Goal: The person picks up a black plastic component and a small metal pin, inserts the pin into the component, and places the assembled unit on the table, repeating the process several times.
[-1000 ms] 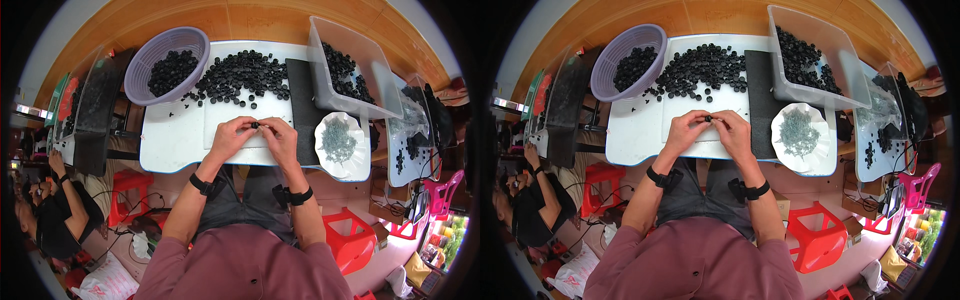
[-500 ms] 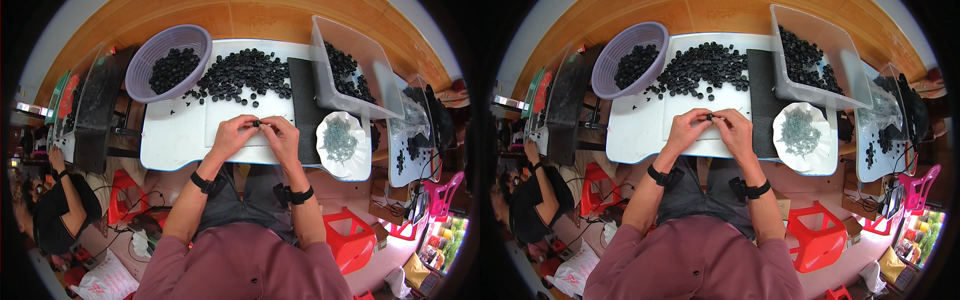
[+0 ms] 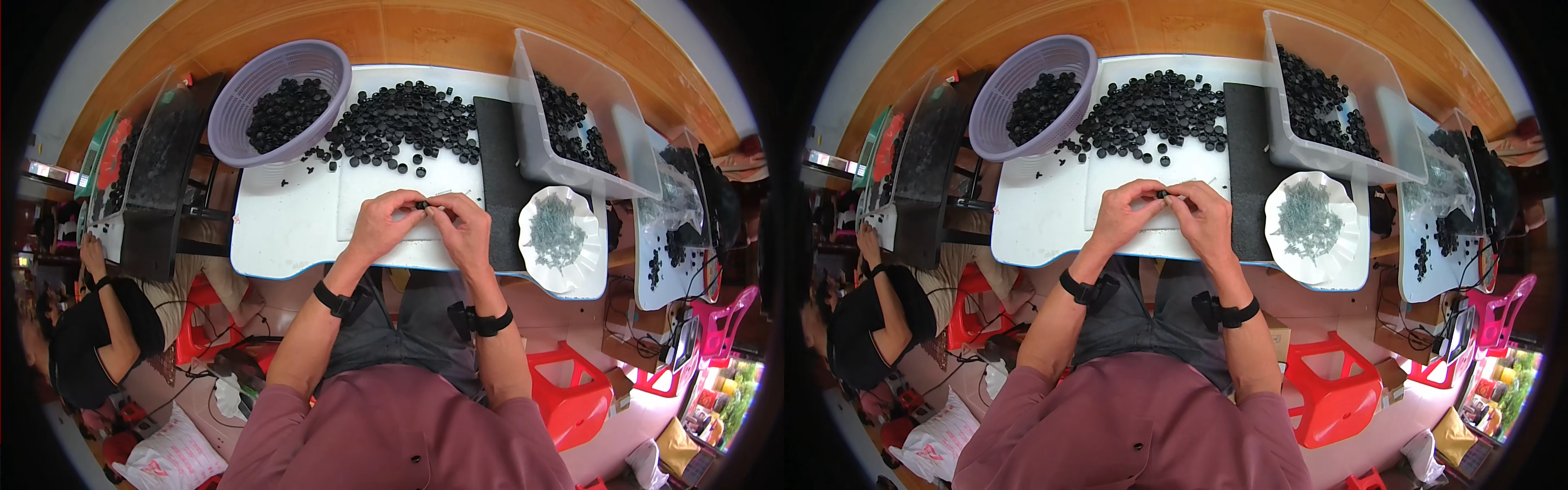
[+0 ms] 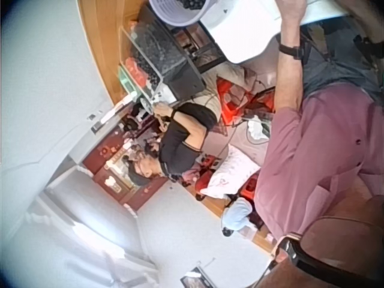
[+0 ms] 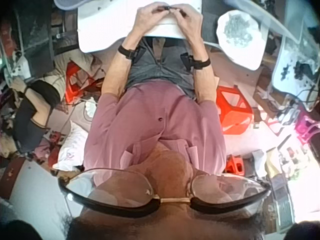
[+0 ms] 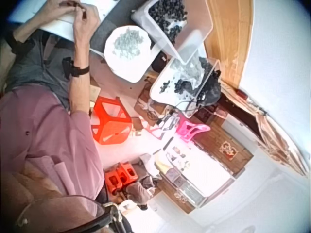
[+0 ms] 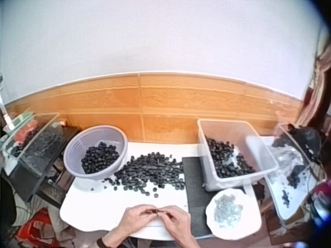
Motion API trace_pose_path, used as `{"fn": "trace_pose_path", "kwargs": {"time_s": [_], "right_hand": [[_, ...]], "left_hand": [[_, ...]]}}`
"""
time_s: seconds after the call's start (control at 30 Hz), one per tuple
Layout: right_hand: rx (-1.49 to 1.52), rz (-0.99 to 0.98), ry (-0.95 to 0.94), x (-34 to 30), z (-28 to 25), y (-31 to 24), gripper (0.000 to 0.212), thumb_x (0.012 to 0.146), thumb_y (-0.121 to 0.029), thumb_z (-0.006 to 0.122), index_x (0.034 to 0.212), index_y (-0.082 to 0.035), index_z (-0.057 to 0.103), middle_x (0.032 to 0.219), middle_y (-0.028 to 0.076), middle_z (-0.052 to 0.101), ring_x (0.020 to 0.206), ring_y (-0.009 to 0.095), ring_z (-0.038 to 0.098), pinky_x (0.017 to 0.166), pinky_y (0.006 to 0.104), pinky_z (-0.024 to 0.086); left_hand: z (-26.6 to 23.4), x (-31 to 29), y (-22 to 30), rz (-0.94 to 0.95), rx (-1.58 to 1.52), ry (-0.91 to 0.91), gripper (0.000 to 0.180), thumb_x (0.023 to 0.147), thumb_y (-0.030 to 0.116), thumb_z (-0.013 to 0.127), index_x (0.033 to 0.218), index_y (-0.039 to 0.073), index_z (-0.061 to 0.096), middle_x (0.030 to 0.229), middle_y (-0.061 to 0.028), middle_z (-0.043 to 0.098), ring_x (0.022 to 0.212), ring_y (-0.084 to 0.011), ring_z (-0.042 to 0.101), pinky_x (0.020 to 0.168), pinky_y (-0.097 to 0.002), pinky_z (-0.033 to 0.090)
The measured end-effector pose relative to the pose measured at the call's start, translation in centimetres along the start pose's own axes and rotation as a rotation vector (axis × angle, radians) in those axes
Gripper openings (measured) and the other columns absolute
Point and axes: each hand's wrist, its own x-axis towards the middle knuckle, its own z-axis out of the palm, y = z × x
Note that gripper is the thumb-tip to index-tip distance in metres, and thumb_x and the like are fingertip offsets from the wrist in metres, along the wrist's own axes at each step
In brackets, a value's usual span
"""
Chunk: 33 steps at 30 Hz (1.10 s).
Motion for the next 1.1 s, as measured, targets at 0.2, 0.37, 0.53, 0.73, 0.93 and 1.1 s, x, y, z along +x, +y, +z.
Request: {"fn": "trace_pose_path", "kwargs": {"time_s": [0.2, 0.37, 0.53, 0.73, 0.93, 1.1], "right_hand": [[0.034, 0.073, 0.005, -0.15, 0.13, 0.19, 0.014, 0.087, 0.0, 0.074, 0.101, 0.001, 0.077, 0.093, 0.011, 0.075, 0.076, 0.016, 0.071, 0.068, 0.0271, 0.055], [0.022, 0.05, 0.01, -0.01, 0.08, 0.26, 0.013, 0.087, 0.001, 0.074, 0.1, 0.001, 0.077, 0.093, 0.011, 0.076, 0.077, 0.016, 0.071, 0.068, 0.027, 0.055], [0.043, 0.063, -0.006, 0.0, 0.01, 0.2, 0.014, 0.087, 0.003, 0.073, 0.1, 0.002, 0.077, 0.094, 0.011, 0.076, 0.08, 0.017, 0.072, 0.071, 0.0273, 0.056], [0.015, 0.023, -0.004, -0.16, -0.04, 0.27, 0.015, 0.087, 0.003, 0.074, 0.101, 0.001, 0.077, 0.095, 0.011, 0.076, 0.08, 0.016, 0.072, 0.071, 0.0273, 0.056], [0.015, 0.073, -0.003, -0.13, -0.09, -0.09, 0.017, 0.086, 0.001, 0.075, 0.104, 0.001, 0.076, 0.095, 0.011, 0.076, 0.075, 0.015, 0.071, 0.068, 0.0275, 0.055], [-0.013, 0.027, 0.041, -0.25, -0.08, 0.25, 0.017, 0.086, 0.001, 0.077, 0.103, 0.0, 0.076, 0.095, 0.011, 0.075, 0.074, 0.015, 0.07, 0.067, 0.0272, 0.056]], "left_hand": [[0.25, -0.05, -0.25, 0.054, -0.02, 0.053, 0.026, 0.085, 0.006, 0.081, 0.11, 0.004, 0.076, 0.097, -0.0093, 0.078, 0.087, -0.018, 0.076, 0.081, -0.0294, 0.06], [0.11, -0.02, -0.12, 0.019, -0.024, 0.027, 0.027, 0.085, 0.004, 0.08, 0.112, 0.002, 0.075, 0.101, -0.01, 0.08, 0.092, -0.018, 0.077, 0.085, -0.0293, 0.061], [-0.03, 0.0, 0.27, 0.015, -0.01, 0.028, 0.032, 0.085, 0.005, 0.081, 0.116, 0.001, 0.072, 0.101, -0.0112, 0.079, 0.095, -0.0199, 0.078, 0.086, -0.0304, 0.061], [0.05, -0.03, -0.12, 0.062, -0.004, 0.042, 0.026, 0.084, 0.006, 0.08, 0.11, 0.004, 0.074, 0.098, -0.0103, 0.077, 0.087, -0.0208, 0.076, 0.079, -0.031, 0.061], [0.24, 0.0, -0.28, 0.074, -0.03, 0.054, 0.024, 0.084, 0.005, 0.08, 0.107, 0.004, 0.074, 0.097, -0.0096, 0.077, 0.085, -0.0197, 0.075, 0.078, -0.0304, 0.06], [0.22, 0.01, -0.15, 0.068, -0.044, 0.056, 0.023, 0.084, 0.003, 0.08, 0.106, 0.003, 0.074, 0.098, -0.009, 0.078, 0.087, -0.0184, 0.076, 0.08, -0.0297, 0.06]]}}
